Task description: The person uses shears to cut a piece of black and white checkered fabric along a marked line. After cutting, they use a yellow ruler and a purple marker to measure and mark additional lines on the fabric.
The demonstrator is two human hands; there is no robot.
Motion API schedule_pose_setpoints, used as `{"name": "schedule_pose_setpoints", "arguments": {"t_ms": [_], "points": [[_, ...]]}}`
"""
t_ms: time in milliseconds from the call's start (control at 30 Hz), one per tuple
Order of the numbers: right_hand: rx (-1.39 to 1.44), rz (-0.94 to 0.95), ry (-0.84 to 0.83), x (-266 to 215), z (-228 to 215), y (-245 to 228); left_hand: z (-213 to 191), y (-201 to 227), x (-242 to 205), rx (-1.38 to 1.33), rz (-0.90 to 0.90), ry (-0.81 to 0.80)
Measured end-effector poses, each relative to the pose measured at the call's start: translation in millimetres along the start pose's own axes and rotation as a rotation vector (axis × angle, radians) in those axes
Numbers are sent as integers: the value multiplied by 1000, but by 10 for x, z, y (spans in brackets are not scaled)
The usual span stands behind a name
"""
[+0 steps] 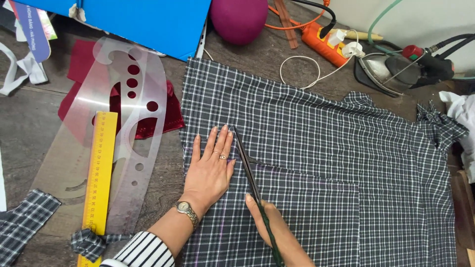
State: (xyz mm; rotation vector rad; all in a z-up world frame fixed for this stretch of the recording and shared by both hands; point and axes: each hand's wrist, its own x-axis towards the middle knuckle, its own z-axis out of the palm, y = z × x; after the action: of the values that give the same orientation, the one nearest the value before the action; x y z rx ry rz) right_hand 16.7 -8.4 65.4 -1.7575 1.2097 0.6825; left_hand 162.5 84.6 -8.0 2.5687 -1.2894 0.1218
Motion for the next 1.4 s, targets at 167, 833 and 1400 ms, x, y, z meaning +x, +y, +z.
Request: {"name": "schedule_pose_setpoints", "arguments": {"t_ms": [167, 833, 1400], "points": [[-2, 8, 3, 2, 11, -85, 4, 3, -3, -1, -2, -1], [144, 127, -187, -285, -506, -150, 50, 3, -22, 16, -9, 36], [27, 57, -900, 1085, -1962, -31, 120, 634, -148, 93, -254, 47]]}}
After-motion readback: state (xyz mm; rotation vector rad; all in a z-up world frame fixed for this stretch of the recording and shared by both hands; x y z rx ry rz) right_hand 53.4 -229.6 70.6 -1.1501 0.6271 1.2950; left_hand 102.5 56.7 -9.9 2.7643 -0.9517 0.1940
